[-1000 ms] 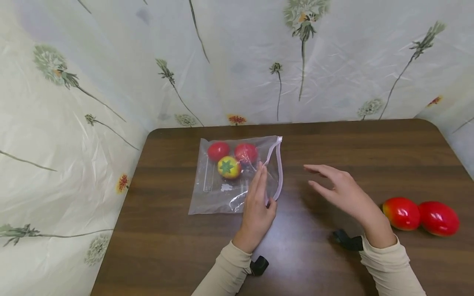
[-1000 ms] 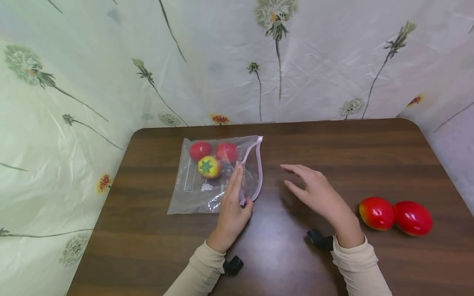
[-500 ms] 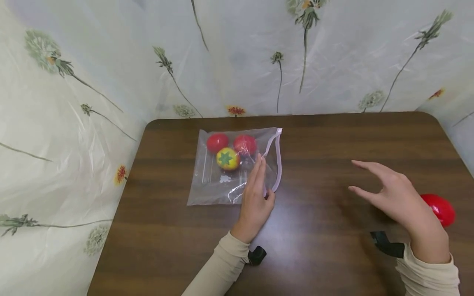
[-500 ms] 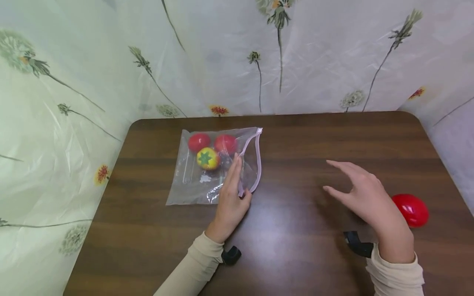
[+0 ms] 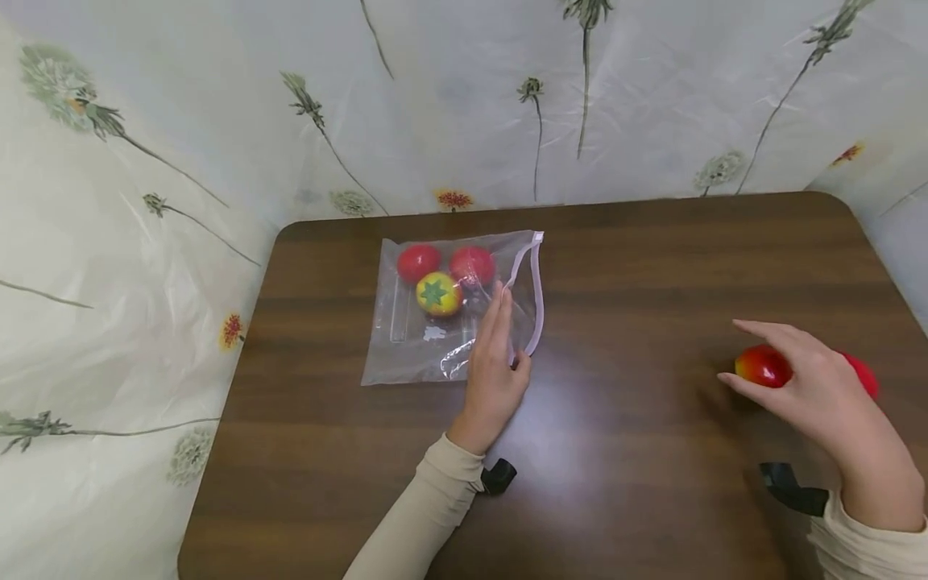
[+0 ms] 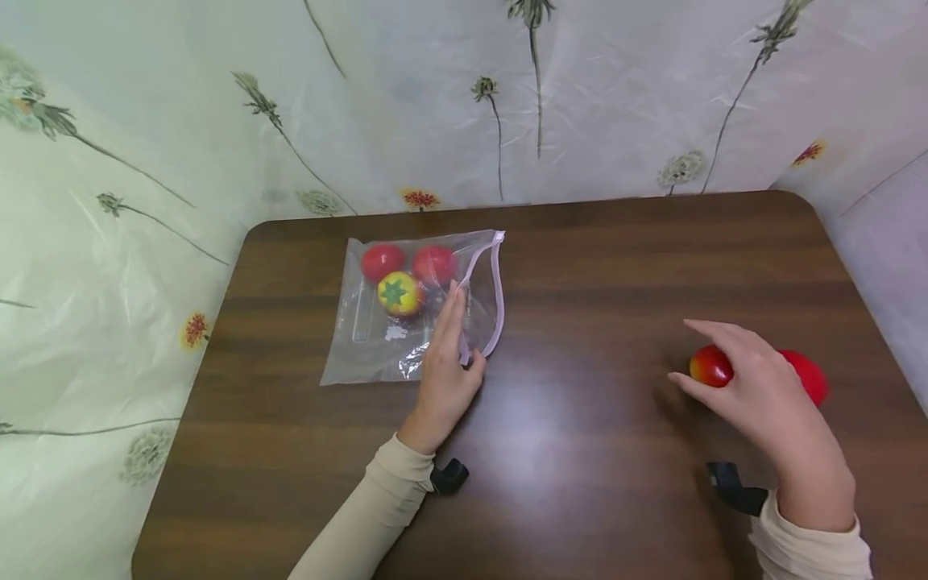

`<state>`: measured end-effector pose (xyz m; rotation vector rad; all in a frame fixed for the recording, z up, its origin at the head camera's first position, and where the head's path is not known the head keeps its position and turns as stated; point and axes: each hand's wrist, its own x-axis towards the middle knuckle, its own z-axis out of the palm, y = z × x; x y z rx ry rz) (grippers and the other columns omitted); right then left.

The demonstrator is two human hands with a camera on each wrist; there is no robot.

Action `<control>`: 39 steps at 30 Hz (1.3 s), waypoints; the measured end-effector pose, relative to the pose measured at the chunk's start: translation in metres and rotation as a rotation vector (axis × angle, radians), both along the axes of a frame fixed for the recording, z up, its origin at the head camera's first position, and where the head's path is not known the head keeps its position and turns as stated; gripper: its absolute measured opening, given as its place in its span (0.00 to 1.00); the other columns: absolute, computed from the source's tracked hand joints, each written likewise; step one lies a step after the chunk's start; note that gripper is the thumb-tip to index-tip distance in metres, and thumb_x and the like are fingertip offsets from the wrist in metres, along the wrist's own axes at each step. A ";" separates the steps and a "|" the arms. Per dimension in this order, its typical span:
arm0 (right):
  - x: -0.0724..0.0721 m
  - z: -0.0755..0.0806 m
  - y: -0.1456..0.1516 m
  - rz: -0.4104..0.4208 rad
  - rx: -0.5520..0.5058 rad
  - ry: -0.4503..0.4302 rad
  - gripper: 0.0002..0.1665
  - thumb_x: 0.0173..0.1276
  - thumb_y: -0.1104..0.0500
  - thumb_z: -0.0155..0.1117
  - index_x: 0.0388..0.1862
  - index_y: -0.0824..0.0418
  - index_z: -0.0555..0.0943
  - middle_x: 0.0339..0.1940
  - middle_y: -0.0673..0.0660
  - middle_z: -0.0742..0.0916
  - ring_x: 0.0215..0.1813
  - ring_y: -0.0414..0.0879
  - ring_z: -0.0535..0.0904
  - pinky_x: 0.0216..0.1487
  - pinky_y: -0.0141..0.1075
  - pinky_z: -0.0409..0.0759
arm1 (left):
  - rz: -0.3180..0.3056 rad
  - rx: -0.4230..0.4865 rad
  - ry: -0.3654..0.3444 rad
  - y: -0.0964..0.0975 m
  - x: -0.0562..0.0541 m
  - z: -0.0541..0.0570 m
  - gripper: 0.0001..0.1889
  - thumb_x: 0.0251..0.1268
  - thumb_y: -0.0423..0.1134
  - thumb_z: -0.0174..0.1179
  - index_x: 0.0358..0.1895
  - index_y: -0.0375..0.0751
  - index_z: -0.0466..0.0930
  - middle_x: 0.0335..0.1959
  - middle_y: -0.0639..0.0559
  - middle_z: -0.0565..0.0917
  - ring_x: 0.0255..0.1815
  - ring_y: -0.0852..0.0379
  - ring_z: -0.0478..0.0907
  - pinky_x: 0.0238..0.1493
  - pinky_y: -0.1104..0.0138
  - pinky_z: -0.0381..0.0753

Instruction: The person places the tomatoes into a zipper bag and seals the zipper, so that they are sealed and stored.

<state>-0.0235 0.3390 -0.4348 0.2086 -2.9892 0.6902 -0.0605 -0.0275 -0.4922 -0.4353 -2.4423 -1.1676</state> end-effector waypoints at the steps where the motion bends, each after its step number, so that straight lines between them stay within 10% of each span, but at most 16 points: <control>1: 0.000 0.000 0.001 -0.003 0.007 0.005 0.45 0.52 0.58 0.85 0.69 0.62 0.76 0.63 0.74 0.80 0.57 0.68 0.75 0.47 0.52 0.87 | 0.003 0.000 0.001 -0.001 0.000 0.000 0.50 0.52 0.17 0.66 0.81 0.35 0.56 0.85 0.46 0.58 0.84 0.51 0.59 0.73 0.59 0.76; 5: 0.004 -0.001 0.008 -0.037 0.035 -0.008 0.44 0.53 0.59 0.83 0.69 0.63 0.75 0.64 0.76 0.78 0.61 0.71 0.71 0.48 0.75 0.76 | 0.002 0.012 -0.017 -0.003 -0.001 0.001 0.50 0.53 0.16 0.66 0.82 0.35 0.55 0.85 0.49 0.55 0.85 0.52 0.57 0.66 0.61 0.81; 25: 0.016 -0.017 0.039 -0.071 0.143 -0.006 0.42 0.45 0.61 0.85 0.57 0.75 0.77 0.57 0.82 0.79 0.64 0.76 0.67 0.67 0.75 0.61 | -0.005 0.000 -0.025 -0.001 0.001 0.000 0.49 0.54 0.17 0.66 0.82 0.35 0.55 0.86 0.48 0.55 0.85 0.53 0.56 0.76 0.60 0.72; 32: 0.015 -0.016 0.030 -0.097 0.059 -0.027 0.42 0.49 0.61 0.85 0.62 0.70 0.76 0.60 0.78 0.77 0.60 0.74 0.69 0.54 0.75 0.68 | -0.006 -0.002 -0.012 -0.001 -0.002 0.004 0.50 0.53 0.17 0.65 0.82 0.35 0.54 0.86 0.48 0.54 0.85 0.53 0.56 0.74 0.60 0.74; 35: 0.015 -0.015 0.024 -0.086 0.004 0.021 0.43 0.47 0.63 0.85 0.63 0.67 0.77 0.60 0.75 0.79 0.55 0.69 0.74 0.53 0.54 0.80 | -0.005 -0.003 -0.015 0.000 -0.002 0.003 0.50 0.53 0.17 0.65 0.82 0.34 0.54 0.85 0.45 0.55 0.85 0.52 0.55 0.74 0.60 0.74; 39: 0.015 -0.017 0.016 -0.047 -0.122 0.065 0.45 0.44 0.68 0.86 0.64 0.67 0.78 0.59 0.71 0.80 0.50 0.28 0.78 0.48 0.08 0.69 | 0.000 -0.007 -0.035 0.001 0.000 0.002 0.50 0.55 0.18 0.65 0.83 0.36 0.52 0.85 0.44 0.55 0.85 0.52 0.55 0.73 0.61 0.75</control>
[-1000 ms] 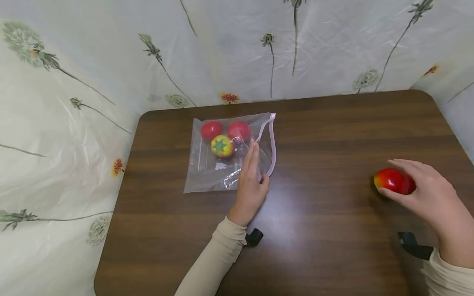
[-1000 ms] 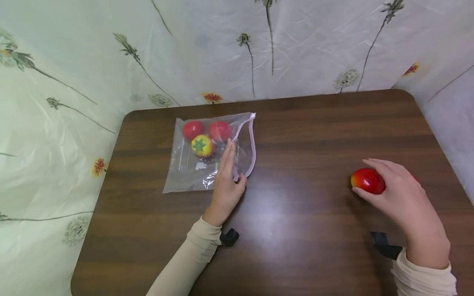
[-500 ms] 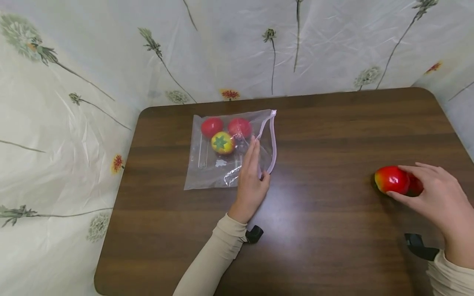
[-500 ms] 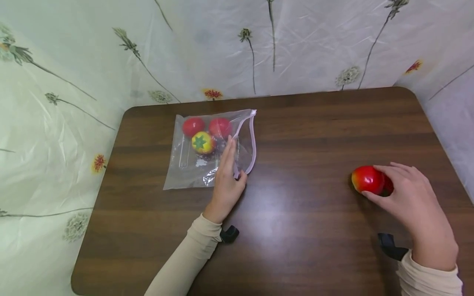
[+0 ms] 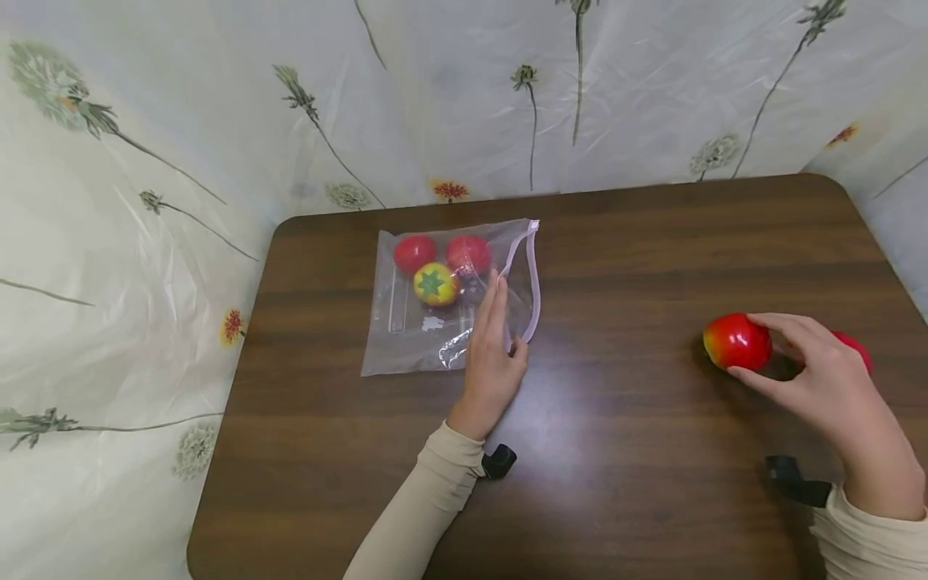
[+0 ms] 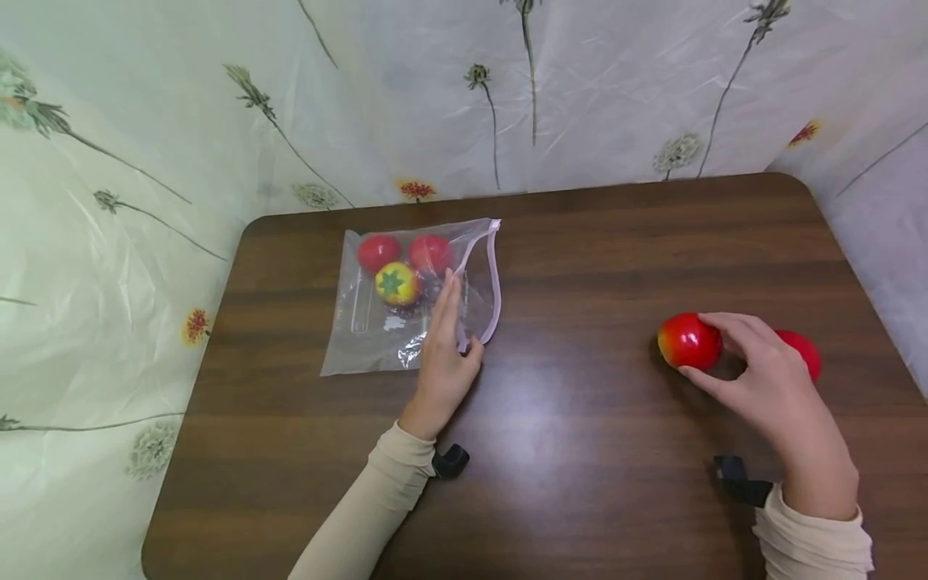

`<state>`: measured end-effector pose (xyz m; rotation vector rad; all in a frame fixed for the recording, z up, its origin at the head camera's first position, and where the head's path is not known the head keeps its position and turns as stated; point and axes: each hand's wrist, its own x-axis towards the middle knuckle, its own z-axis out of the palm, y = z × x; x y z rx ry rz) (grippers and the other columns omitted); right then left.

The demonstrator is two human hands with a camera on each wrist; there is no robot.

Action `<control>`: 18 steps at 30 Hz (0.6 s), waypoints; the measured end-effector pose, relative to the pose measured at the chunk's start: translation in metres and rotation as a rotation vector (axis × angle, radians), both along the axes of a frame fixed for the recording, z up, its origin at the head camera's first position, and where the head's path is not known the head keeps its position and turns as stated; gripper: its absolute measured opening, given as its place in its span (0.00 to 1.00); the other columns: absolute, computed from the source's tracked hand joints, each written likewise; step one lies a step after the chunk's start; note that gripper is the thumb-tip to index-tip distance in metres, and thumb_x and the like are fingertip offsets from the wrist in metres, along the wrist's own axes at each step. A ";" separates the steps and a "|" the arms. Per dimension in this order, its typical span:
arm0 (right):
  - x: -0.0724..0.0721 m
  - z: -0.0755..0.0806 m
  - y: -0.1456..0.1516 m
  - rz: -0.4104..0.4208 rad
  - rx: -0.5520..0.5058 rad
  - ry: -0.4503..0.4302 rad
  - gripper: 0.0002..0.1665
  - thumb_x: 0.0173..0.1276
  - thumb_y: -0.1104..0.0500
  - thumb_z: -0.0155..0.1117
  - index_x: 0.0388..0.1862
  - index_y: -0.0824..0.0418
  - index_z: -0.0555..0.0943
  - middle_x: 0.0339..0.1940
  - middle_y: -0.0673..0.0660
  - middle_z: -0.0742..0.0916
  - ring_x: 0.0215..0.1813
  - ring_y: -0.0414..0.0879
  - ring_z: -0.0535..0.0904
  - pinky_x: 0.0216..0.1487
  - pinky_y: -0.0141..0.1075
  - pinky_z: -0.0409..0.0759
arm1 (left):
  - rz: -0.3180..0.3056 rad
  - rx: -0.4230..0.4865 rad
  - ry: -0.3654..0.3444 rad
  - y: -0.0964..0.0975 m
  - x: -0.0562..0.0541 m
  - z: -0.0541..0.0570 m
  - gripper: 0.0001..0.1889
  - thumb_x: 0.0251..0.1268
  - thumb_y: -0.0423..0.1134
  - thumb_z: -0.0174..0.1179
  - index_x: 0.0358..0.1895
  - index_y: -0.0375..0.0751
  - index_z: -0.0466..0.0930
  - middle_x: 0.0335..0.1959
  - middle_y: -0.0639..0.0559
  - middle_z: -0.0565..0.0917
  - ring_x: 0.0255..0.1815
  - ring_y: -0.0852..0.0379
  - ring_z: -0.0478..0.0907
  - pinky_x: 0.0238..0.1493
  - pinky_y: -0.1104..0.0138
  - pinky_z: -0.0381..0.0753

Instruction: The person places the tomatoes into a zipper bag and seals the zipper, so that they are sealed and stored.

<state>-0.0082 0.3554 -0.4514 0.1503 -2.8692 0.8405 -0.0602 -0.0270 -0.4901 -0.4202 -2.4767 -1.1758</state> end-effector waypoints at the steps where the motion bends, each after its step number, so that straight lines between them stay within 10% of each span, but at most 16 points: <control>1: 0.000 -0.001 -0.002 0.006 -0.033 0.002 0.45 0.43 0.69 0.87 0.64 0.67 0.79 0.59 0.70 0.80 0.48 0.19 0.75 0.46 0.03 0.61 | 0.001 -0.002 -0.005 0.000 0.001 0.000 0.50 0.55 0.18 0.65 0.83 0.36 0.52 0.85 0.44 0.55 0.85 0.52 0.56 0.73 0.61 0.75; 3: 0.000 -0.003 -0.006 0.014 -0.083 0.009 0.46 0.42 0.70 0.87 0.64 0.66 0.79 0.59 0.70 0.81 0.48 0.06 0.63 0.49 0.04 0.61 | -0.001 -0.005 -0.015 0.000 0.002 0.000 0.51 0.55 0.18 0.65 0.83 0.37 0.51 0.86 0.47 0.53 0.85 0.52 0.55 0.73 0.62 0.76; 11: -0.003 -0.010 -0.018 0.031 -0.152 0.005 0.47 0.43 0.70 0.87 0.66 0.63 0.79 0.61 0.65 0.82 0.49 0.06 0.68 0.50 0.06 0.65 | 0.001 -0.019 -0.005 0.000 0.002 0.000 0.50 0.55 0.18 0.65 0.83 0.36 0.52 0.86 0.44 0.54 0.85 0.52 0.55 0.74 0.61 0.74; 18: -0.008 -0.013 -0.031 0.083 -0.198 0.053 0.48 0.42 0.71 0.87 0.66 0.59 0.81 0.58 0.35 0.78 0.50 0.08 0.72 0.51 0.08 0.68 | 0.005 -0.016 -0.003 -0.001 0.001 0.000 0.50 0.55 0.18 0.65 0.83 0.35 0.52 0.85 0.42 0.55 0.85 0.52 0.55 0.75 0.62 0.72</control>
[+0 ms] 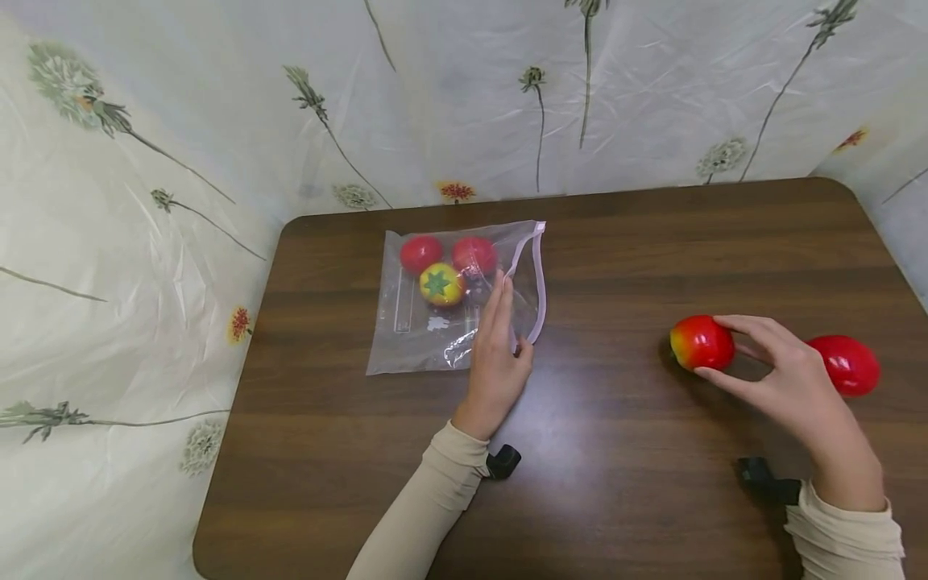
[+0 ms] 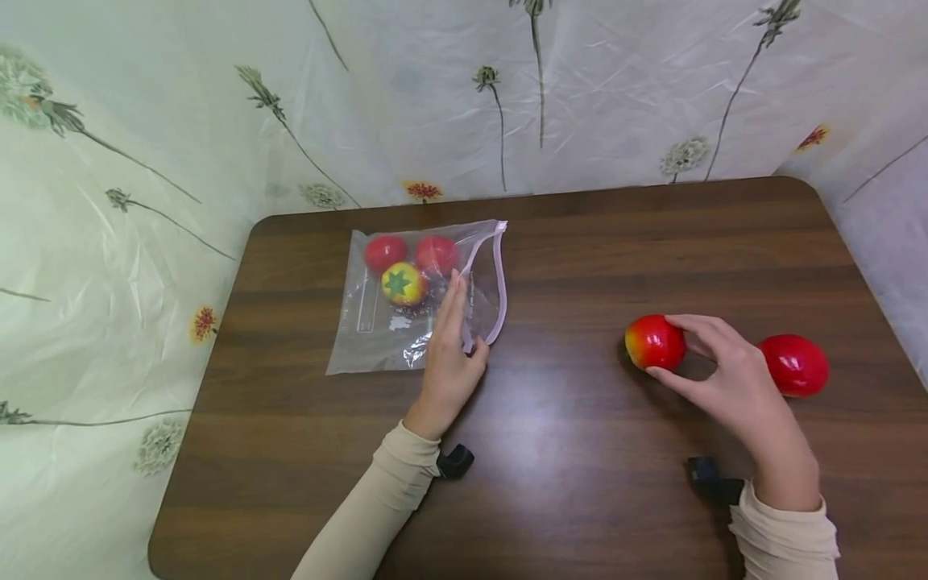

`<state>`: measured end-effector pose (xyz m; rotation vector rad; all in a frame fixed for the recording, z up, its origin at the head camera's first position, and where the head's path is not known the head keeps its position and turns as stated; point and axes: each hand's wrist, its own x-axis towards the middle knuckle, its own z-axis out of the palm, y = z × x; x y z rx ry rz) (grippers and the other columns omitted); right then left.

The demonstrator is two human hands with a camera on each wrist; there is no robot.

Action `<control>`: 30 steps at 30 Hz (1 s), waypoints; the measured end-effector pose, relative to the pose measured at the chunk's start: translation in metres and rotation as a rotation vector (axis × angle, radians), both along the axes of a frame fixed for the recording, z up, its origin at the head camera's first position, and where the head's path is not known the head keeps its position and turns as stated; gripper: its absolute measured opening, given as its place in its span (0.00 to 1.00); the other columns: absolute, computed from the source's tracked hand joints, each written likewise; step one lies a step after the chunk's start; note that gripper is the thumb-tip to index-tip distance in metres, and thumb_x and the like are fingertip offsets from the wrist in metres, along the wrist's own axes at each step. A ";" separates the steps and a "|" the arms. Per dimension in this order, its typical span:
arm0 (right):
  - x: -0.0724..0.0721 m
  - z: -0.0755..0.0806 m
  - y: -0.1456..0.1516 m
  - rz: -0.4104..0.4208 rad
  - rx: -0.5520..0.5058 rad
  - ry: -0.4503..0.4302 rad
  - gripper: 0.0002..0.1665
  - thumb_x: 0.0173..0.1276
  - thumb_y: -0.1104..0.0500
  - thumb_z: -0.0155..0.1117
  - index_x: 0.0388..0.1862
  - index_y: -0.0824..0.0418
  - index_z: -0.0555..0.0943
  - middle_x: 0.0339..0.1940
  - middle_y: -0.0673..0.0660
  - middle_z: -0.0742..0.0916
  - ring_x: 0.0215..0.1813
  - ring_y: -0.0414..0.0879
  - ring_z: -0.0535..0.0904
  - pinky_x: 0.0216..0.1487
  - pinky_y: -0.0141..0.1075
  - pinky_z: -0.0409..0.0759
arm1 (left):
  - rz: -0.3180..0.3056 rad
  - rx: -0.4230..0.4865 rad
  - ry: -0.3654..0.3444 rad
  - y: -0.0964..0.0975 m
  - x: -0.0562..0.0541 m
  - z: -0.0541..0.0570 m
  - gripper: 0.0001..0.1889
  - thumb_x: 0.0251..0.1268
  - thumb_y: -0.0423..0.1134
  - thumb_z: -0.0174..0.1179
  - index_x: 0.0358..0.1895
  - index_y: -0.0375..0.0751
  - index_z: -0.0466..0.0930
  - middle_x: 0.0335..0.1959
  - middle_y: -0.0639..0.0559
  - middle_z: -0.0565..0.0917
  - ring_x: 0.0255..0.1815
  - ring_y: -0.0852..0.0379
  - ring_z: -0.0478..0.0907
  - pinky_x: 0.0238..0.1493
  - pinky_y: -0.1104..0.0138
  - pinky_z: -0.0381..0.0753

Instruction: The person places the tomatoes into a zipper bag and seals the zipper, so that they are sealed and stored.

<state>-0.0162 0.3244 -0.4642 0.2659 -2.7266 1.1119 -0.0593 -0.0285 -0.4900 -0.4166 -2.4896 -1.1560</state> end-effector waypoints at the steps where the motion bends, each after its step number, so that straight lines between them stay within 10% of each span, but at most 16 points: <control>1: 0.000 0.000 -0.001 0.009 -0.002 0.013 0.48 0.41 0.72 0.87 0.66 0.59 0.81 0.58 0.32 0.77 0.50 0.08 0.73 0.51 0.08 0.68 | 0.000 0.002 -0.001 0.000 0.000 0.000 0.50 0.55 0.18 0.65 0.83 0.35 0.52 0.85 0.43 0.55 0.85 0.52 0.55 0.75 0.62 0.73; 30: -0.047 0.001 -0.068 0.180 -0.150 -0.030 0.43 0.45 0.70 0.86 0.64 0.57 0.82 0.61 0.57 0.85 0.54 0.19 0.79 0.54 0.13 0.75 | 0.012 0.027 0.013 -0.001 -0.001 0.001 0.50 0.54 0.18 0.67 0.82 0.35 0.54 0.86 0.47 0.54 0.85 0.51 0.57 0.76 0.60 0.70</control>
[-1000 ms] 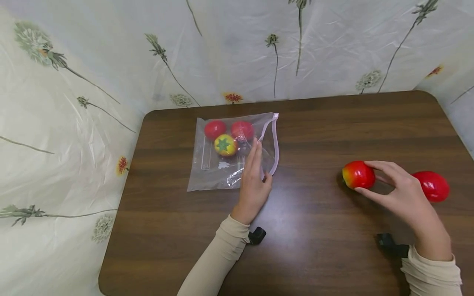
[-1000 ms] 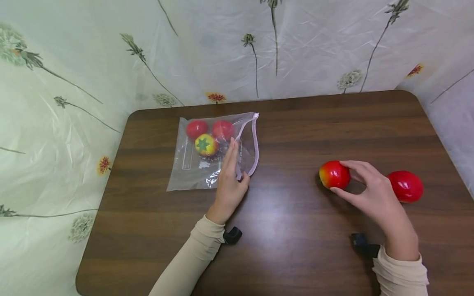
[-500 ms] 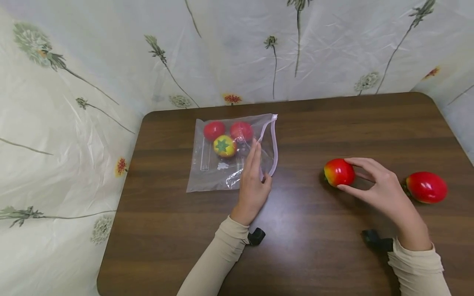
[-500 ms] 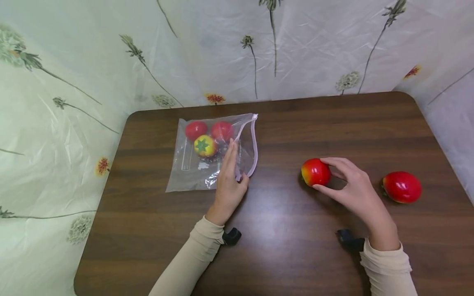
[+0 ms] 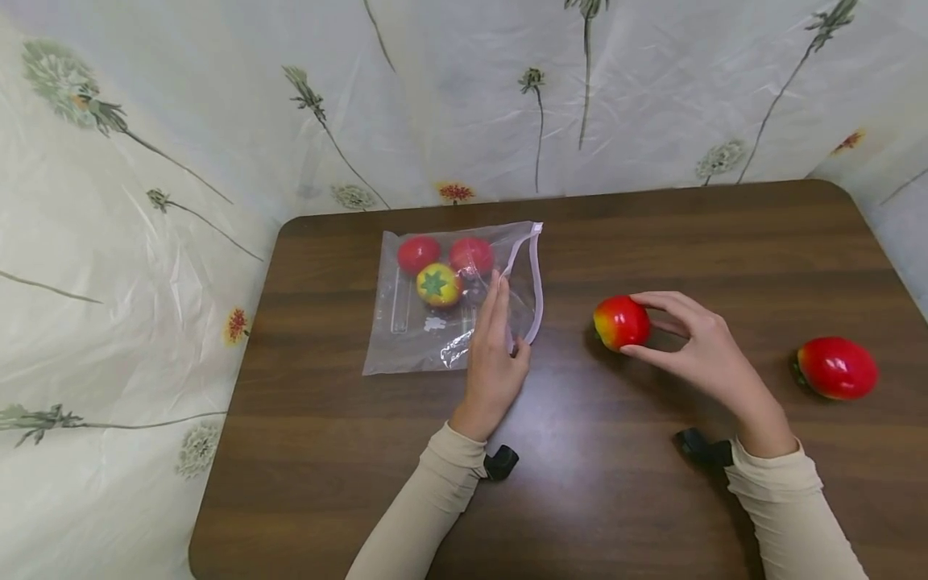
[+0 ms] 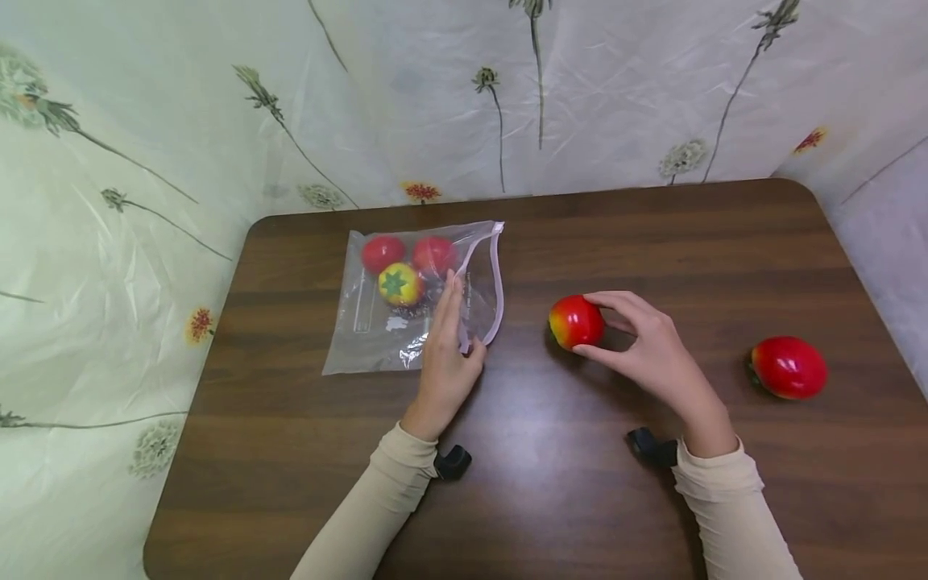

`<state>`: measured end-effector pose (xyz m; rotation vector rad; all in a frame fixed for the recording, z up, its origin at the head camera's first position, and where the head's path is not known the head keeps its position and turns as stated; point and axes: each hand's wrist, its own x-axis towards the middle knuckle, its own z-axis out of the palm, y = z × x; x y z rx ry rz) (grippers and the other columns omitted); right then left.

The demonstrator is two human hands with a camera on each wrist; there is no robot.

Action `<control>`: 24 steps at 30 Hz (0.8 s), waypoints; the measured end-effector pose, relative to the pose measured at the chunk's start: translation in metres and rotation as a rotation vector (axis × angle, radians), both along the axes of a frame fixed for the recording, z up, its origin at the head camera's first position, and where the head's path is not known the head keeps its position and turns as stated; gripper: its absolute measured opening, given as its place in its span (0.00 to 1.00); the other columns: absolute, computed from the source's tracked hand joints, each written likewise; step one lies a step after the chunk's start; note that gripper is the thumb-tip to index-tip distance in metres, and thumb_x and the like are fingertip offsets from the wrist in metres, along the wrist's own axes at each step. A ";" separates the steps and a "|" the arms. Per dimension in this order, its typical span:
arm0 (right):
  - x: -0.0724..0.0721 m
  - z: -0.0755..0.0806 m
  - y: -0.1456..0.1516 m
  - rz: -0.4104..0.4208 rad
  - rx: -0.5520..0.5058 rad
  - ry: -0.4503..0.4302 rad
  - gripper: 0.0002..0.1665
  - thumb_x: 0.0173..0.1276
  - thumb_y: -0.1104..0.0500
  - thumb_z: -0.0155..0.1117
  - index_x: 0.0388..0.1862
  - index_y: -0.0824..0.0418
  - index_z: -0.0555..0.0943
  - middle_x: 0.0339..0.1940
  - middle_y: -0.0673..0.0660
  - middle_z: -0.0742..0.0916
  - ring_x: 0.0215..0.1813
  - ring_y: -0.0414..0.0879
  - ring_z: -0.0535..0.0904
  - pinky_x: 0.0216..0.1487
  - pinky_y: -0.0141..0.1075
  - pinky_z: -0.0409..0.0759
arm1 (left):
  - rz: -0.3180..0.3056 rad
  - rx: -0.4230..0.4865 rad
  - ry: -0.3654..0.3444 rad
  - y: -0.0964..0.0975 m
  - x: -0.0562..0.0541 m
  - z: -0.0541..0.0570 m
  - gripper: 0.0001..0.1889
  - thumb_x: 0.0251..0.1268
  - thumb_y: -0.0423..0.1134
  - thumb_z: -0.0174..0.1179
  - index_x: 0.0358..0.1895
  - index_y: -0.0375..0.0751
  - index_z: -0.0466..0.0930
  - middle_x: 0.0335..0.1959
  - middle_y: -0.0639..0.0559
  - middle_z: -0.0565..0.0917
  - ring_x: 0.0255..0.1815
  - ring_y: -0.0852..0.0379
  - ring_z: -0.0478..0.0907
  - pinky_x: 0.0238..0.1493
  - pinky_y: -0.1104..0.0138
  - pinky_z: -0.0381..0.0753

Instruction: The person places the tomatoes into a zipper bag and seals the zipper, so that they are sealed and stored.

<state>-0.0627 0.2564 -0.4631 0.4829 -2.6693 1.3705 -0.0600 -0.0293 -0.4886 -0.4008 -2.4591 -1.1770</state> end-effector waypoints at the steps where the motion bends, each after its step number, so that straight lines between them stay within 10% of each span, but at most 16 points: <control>1: -0.002 0.001 -0.003 0.007 -0.005 -0.008 0.43 0.46 0.70 0.86 0.64 0.57 0.82 0.61 0.57 0.84 0.54 0.19 0.79 0.54 0.14 0.75 | 0.000 0.003 -0.004 0.000 0.000 0.000 0.50 0.55 0.18 0.67 0.82 0.36 0.54 0.86 0.48 0.54 0.85 0.51 0.57 0.77 0.61 0.69; 16: -0.029 0.006 -0.041 0.057 -0.081 -0.095 0.40 0.52 0.65 0.84 0.66 0.56 0.81 0.63 0.57 0.84 0.55 0.29 0.81 0.56 0.17 0.77 | -0.013 0.069 -0.068 -0.002 -0.002 0.000 0.50 0.56 0.20 0.68 0.82 0.38 0.54 0.85 0.43 0.56 0.86 0.51 0.55 0.76 0.59 0.69; 24: -0.040 0.005 -0.061 0.066 -0.109 -0.094 0.40 0.51 0.64 0.85 0.65 0.58 0.81 0.63 0.58 0.84 0.58 0.50 0.83 0.59 0.21 0.79 | -0.019 0.073 -0.114 -0.002 -0.001 0.000 0.50 0.58 0.21 0.67 0.83 0.42 0.52 0.86 0.47 0.54 0.86 0.54 0.54 0.72 0.62 0.74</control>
